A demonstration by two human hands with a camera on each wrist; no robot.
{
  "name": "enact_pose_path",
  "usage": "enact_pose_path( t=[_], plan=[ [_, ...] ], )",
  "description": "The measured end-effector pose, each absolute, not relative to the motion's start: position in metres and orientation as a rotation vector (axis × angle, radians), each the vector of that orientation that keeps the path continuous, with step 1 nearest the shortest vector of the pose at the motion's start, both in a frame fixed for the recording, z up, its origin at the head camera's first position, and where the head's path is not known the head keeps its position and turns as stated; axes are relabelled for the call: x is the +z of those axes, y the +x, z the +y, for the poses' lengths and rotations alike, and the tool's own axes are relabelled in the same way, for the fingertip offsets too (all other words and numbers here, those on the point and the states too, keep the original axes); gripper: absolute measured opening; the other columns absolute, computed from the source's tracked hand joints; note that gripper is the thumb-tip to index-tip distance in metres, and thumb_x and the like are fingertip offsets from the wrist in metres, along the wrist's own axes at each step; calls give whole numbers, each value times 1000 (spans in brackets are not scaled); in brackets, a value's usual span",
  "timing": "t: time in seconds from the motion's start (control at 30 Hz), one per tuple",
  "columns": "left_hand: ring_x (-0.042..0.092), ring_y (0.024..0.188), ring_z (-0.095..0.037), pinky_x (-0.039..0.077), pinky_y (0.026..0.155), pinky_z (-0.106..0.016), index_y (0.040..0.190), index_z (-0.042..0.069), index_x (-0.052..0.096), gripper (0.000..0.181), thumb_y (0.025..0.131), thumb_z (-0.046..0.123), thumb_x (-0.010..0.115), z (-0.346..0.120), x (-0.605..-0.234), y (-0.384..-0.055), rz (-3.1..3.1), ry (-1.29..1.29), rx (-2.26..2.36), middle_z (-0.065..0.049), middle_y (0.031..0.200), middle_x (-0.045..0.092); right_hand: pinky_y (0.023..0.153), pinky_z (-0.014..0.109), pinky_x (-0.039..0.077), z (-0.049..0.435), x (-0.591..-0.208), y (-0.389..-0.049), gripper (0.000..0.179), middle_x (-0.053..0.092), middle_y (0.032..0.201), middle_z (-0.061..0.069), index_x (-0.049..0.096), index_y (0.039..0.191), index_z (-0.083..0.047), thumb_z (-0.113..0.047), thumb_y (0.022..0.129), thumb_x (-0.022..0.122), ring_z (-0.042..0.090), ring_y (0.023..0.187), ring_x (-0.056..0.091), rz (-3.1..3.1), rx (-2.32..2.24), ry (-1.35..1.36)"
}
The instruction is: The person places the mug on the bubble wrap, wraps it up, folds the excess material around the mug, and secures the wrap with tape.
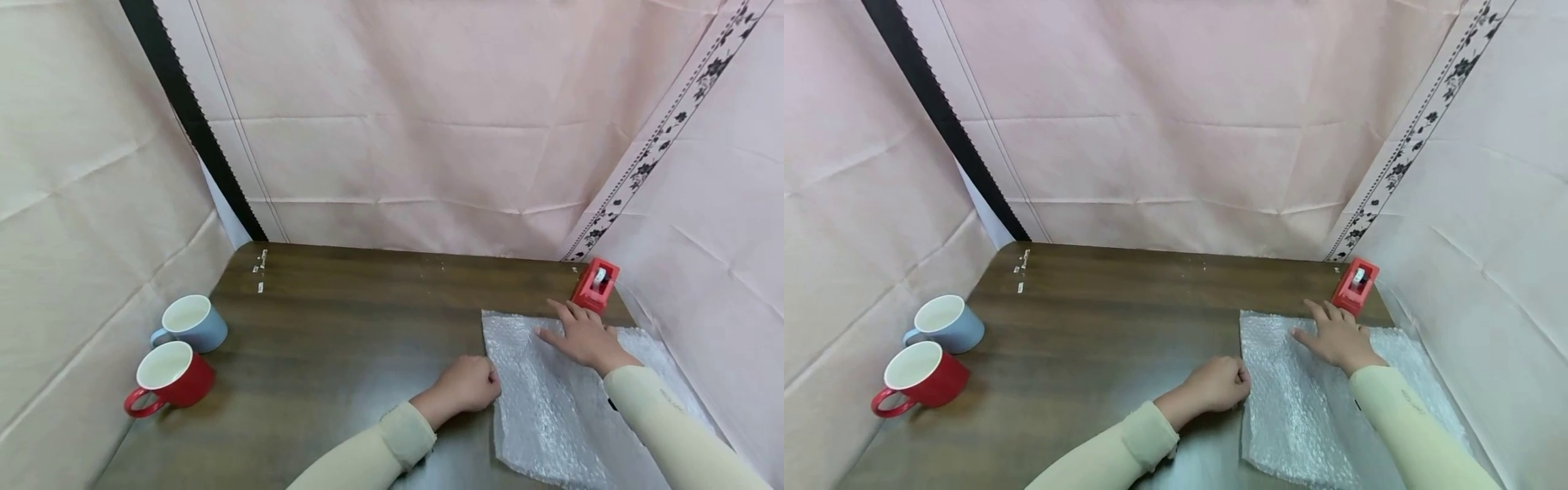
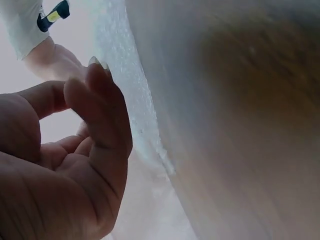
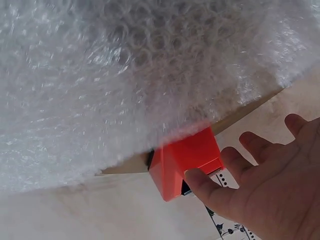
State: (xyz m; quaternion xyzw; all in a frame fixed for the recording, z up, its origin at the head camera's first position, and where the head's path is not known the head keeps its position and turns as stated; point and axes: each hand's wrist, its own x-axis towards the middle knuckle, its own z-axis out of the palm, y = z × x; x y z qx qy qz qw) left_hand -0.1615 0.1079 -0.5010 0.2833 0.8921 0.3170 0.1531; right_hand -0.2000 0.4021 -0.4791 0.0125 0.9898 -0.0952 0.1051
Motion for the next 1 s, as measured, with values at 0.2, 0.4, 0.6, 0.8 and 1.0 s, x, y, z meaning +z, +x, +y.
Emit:
enact_pose_path(
  t=[0.2, 0.4, 0.6, 0.8, 1.0],
  plan=[
    [39, 53, -3, 34, 55, -20, 62, 19, 59, 49, 102, 33, 83, 112, -502, -168, 2505, 736, 929, 13, 56, 46, 118, 101, 18, 402, -479, -207, 101, 29, 177, 42, 30, 177, -8, -70, 105, 64, 74, 158, 23, 2882, -342, 57],
    [27, 42, -5, 26, 45, -22, 46, 22, 42, 75, 99, 44, 89, 112, -507, -164, 2464, 689, 848, 12, 43, 30, 119, 101, 16, 411, -483, -202, 102, 27, 177, 42, 29, 177, -7, -71, 106, 63, 73, 159, 21, 2861, -331, 80],
    [42, 41, -8, 35, 45, -24, 44, 22, 49, 73, 98, 47, 90, 114, -505, -164, 2453, 692, 766, 9, 41, 41, 120, 100, 16, 414, -481, -203, 103, 26, 178, 41, 28, 178, -8, -72, 105, 63, 73, 160, 18, 2849, -351, 89],
    [56, 46, -11, 45, 50, -27, 53, 16, 67, 59, 98, 49, 89, 115, -499, -160, 2480, 657, 711, 7, 46, 56, 120, 100, 15, 414, -481, -205, 104, 26, 178, 41, 27, 178, -9, -74, 105, 63, 74, 161, 17, 2844, -368, 87],
    [57, 52, -12, 46, 54, -27, 57, 19, 64, 57, 97, 50, 89, 116, -503, -151, 2457, 662, 673, 6, 53, 58, 118, 101, 15, 416, -487, -199, 106, 25, 178, 42, 27, 178, -8, -73, 104, 65, 74, 160, 17, 2829, -400, 87]
  ],
)
